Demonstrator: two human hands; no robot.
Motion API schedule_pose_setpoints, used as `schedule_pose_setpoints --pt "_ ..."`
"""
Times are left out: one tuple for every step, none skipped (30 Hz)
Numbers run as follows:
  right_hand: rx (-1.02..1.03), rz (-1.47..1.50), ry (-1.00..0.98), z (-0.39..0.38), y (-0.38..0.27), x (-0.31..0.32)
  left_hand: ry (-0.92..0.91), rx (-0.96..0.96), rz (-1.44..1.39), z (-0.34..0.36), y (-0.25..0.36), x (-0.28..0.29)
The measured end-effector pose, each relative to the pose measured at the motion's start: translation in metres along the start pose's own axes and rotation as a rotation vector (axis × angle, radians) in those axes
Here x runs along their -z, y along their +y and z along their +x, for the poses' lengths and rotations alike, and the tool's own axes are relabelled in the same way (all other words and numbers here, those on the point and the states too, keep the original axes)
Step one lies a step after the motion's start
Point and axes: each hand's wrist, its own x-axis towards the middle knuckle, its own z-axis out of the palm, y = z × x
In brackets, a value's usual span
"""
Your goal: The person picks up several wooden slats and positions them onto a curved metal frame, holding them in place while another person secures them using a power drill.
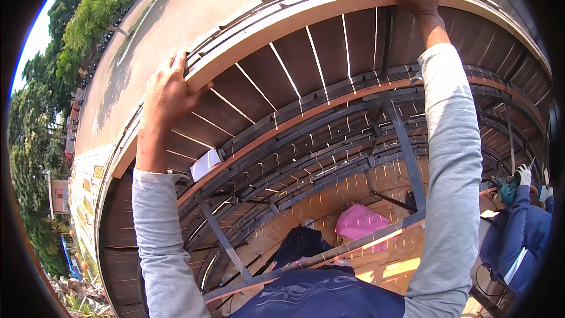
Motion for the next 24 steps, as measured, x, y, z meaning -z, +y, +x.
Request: schedule_pose_setpoints --pt "-0.011 -0.010 0.008 -0.001 0.002 -0.001 0.008 -0.046 0.008 0.003 -0.004 -0.001" --pt "-0.016 -0.025 0.007 -0.001 0.005 -0.003 0.002 -0.048 0.019 0.005 -0.006 0.000" --pt "-0.021 -0.040 0.005 0.000 0.009 -0.004 -0.004 -0.050 0.031 0.004 -0.006 0.002" --pt "-0.027 -0.063 -0.002 -0.001 0.009 -0.003 -0.012 -0.057 0.035 0.004 -0.005 0.001" --pt "-0.024 -0.040 0.019 -0.002 0.008 -0.004 -0.008 -0.069 -0.009 0.004 -0.008 -0.002" --pt "-0.044 -0.089 -0.004 -0.002 0.008 -0.003 -0.009 -0.075 0.005 0.010 -0.009 -0.001" --pt "-0.040 -0.130 -0.016 0.001 0.008 -0.006 -0.013 -0.069 0.012 0.008 -0.006 0.001" --pt "-0.037 -0.174 -0.027 0.003 0.009 -0.006 -0.015 -0.065 0.018 0.008 -0.003 0.001" --pt "-0.073 -0.242 -0.055 -0.004 0.011 0.001 0.041 -0.134 0.036 0.012 -0.006 -0.005" --pt "-0.004 -0.239 0.047 -0.008 0.009 0.009 0.033 -0.121 0.013 0.018 -0.002 -0.003" --pt "0.061 -0.216 0.139 -0.020 0.003 0.009 0.010 -0.095 -0.003 0.018 0.002 -0.001" --pt "0.125 -0.196 0.232 -0.035 -0.002 0.013 -0.011 -0.073 -0.019 0.020 0.006 -0.002" --pt "0.191 -0.166 0.165 -0.056 -0.038 0.013 0.092 -0.152 0.039 0.012 -0.015 -0.013" --pt "0.253 -0.152 0.095 -0.083 -0.076 0.024 0.056 -0.130 0.011 0.005 -0.013 -0.006" --pt "0.369 -0.124 0.002 -0.111 -0.098 0.032 0.071 -0.150 0.031 0.001 -0.016 -0.006" --pt "0.479 -0.093 -0.093 -0.139 -0.116 0.042 0.080 -0.172 0.051 0.000 -0.022 -0.007" --pt "0.420 -0.032 -0.295 -0.172 -0.135 0.057 0.062 -0.177 0.041 0.001 -0.019 -0.005" --pt "0.362 0.020 -0.488 -0.205 -0.150 0.071 0.057 -0.186 0.029 0.004 -0.014 -0.003" --pt "0.336 0.050 -0.583 -0.235 -0.159 0.078 0.028 -0.165 0.061 0.006 -0.013 -0.002" --pt "0.313 0.088 -0.672 -0.265 -0.164 0.080 0.018 -0.158 0.058 0.008 -0.015 -0.003" --pt "0.299 0.089 -0.692 -0.293 -0.164 0.080 0.008 -0.158 0.054 0.012 -0.017 -0.004" --pt "0.282 0.089 -0.712 -0.317 -0.161 0.081 -0.004 -0.160 0.049 0.013 -0.018 -0.006" --pt "0.245 0.066 -0.793 -0.331 -0.158 0.082 -0.005 -0.195 0.023 0.013 -0.013 -0.004" --pt "0.218 0.037 -0.808 -0.346 -0.154 0.082 -0.016 -0.198 0.019 0.013 -0.009 -0.003"
